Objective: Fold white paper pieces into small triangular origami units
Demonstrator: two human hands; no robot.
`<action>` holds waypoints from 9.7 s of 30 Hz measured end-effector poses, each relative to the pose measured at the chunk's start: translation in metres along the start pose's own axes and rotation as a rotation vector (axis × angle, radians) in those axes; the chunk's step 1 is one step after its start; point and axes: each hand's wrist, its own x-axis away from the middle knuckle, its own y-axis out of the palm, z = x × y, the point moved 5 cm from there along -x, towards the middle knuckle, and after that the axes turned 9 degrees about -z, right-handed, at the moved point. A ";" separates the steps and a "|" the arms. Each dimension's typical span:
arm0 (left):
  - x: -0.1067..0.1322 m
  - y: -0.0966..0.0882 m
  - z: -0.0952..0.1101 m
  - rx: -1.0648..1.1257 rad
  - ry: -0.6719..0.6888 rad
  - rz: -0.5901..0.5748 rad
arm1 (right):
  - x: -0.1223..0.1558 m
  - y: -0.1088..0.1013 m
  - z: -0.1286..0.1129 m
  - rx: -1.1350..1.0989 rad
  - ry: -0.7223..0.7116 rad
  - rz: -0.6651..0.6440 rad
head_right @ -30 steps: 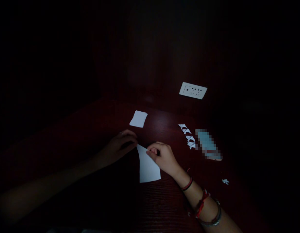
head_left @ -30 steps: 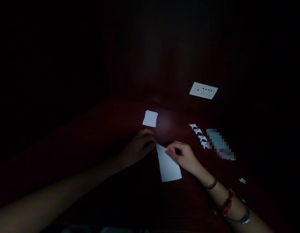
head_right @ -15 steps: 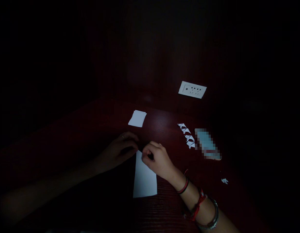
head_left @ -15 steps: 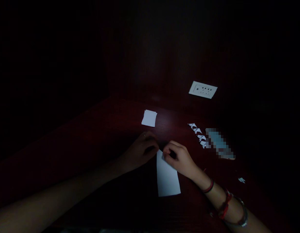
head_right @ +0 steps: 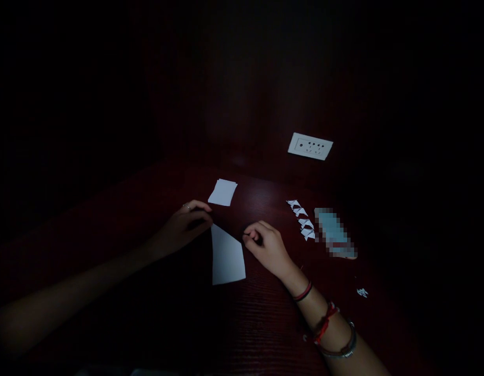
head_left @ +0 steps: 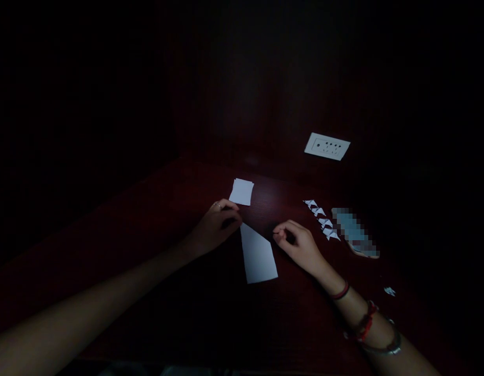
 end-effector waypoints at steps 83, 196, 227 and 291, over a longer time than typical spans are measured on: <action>0.034 0.047 0.023 -0.372 0.342 -0.473 | 0.005 0.018 0.002 0.092 -0.314 -0.401; 0.029 0.044 0.027 -0.309 0.298 -0.425 | -0.005 0.006 0.011 0.313 -0.145 -0.361; 0.007 0.033 0.033 -0.058 0.086 -0.110 | -0.006 0.024 -0.018 0.184 -0.072 -0.191; 0.006 0.026 0.025 -0.025 0.085 -0.132 | 0.000 -0.001 0.004 0.102 -0.047 -0.107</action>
